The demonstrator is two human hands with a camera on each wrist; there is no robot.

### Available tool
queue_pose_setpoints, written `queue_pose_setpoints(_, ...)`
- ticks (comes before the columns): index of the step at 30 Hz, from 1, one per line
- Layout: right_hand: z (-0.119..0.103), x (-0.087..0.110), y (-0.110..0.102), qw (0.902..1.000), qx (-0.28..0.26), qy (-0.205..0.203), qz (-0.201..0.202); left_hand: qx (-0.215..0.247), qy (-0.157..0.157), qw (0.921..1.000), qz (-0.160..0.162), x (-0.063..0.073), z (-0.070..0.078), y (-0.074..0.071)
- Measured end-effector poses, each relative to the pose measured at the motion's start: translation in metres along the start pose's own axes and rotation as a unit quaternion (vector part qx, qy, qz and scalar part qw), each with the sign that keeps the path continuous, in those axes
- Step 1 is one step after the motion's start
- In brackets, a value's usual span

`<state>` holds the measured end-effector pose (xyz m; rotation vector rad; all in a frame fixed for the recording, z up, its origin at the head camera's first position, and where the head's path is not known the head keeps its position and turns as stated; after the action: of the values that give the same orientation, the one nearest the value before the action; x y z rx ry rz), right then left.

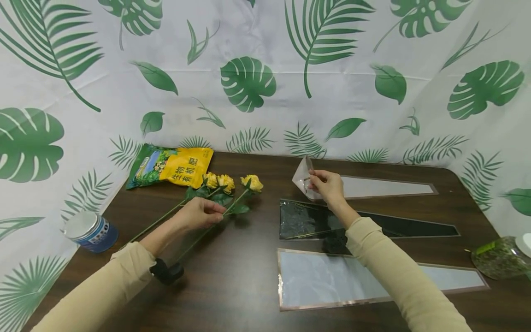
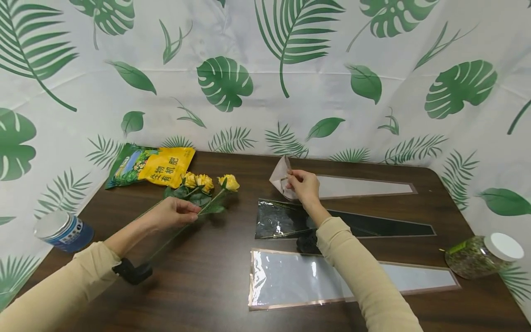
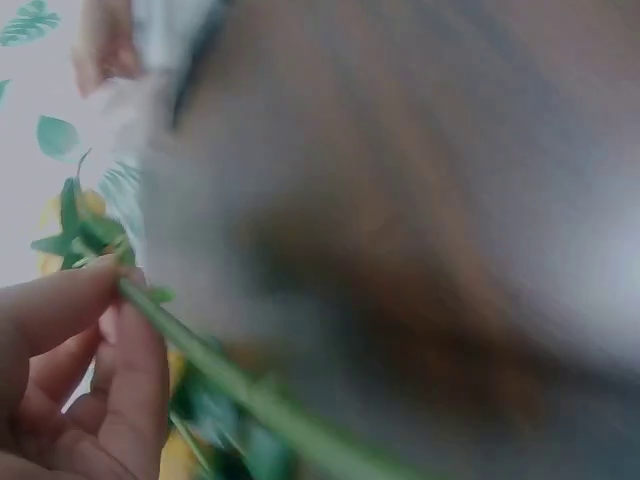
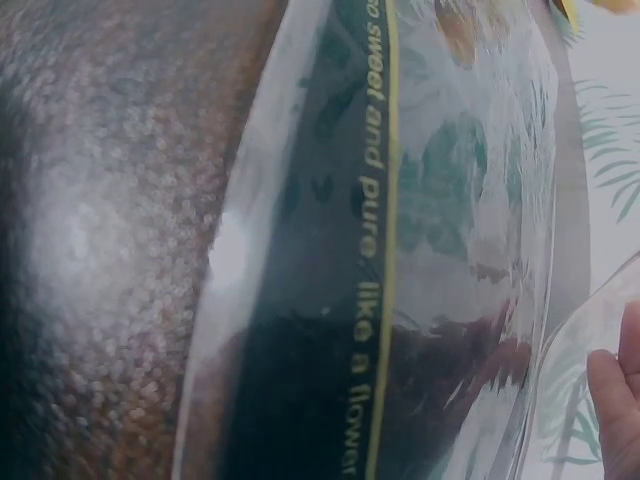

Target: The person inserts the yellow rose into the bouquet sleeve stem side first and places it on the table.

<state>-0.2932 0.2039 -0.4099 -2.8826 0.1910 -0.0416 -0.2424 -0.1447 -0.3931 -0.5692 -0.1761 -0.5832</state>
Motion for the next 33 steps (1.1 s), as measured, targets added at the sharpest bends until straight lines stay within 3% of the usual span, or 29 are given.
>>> queue_pose_setpoints(2, 0.0, 0.0, 0.0, 1.0, 0.002, -0.002, 0.0, 0.068, -0.004, 0.9976, -0.005, -0.01, 0.012, 0.001)
queue_pose_setpoints(4, 0.0, 0.001, -0.001, 1.0, 0.002, -0.003, 0.0, 0.138, -0.005, 0.9904, 0.009, -0.021, 0.027, 0.002)
queue_pose_setpoints(7, 0.0, 0.002, -0.001, 1.0, 0.007, -0.005, 0.002, 0.252, 0.003, 0.9659, 0.06, -0.042, 0.049, 0.004)
queue_pose_setpoints(9, 0.0, 0.002, -0.001, 0.9999, 0.013, -0.008, 0.003, 0.327, 0.013, 0.9395, 0.099, -0.056, 0.062, 0.006)
queue_pose_setpoints(11, 0.0, 0.002, 0.0, 0.9998, 0.018, -0.012, 0.001, 0.402, 0.024, 0.9048, 0.138, -0.069, 0.074, 0.007)
queue_pose_setpoints(14, -0.001, 0.003, 0.002, 0.9997, 0.018, -0.019, -0.002, 0.497, 0.042, 0.8432, 0.2, -0.087, 0.089, 0.009)
queue_pose_setpoints(16, -0.002, 0.003, 0.003, 0.9997, 0.015, -0.021, -0.003, 0.534, 0.065, 0.8074, 0.243, -0.096, 0.099, 0.009)
queue_pose_setpoints(17, -0.002, 0.003, 0.003, 0.9996, 0.014, -0.022, -0.003, 0.543, 0.079, 0.7932, 0.264, -0.1, 0.103, 0.009)
queue_pose_setpoints(19, -0.004, 0.003, 0.003, 0.9996, 0.014, -0.023, -0.004, 0.548, 0.103, 0.774, 0.3, -0.106, 0.111, 0.009)
queue_pose_setpoints(22, -0.006, 0.004, 0.004, 0.9996, 0.015, -0.025, -0.005, 0.528, 0.127, 0.7668, 0.343, -0.112, 0.119, 0.011)
queue_pose_setpoints(26, -0.007, 0.003, 0.005, 0.9994, 0.014, -0.03, -0.008, 0.501, 0.133, 0.7634, 0.385, -0.116, 0.123, 0.012)
queue_pose_setpoints(33, -0.007, 0.002, 0.004, 0.9995, 0.008, -0.031, -0.003, 0.509, 0.128, 0.7487, 0.405, -0.122, 0.118, 0.015)
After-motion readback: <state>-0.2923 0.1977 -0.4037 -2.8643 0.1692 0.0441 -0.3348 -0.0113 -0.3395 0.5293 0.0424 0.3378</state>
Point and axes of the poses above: each hand's wrist, its own x-axis away from the middle knuckle, its own y-axis out of the palm, z = x × y, the point moved 4 cm from there along -x, towards the middle knuckle, and after that the axes turned 3 degrees about -z, right-handed, at the moved point
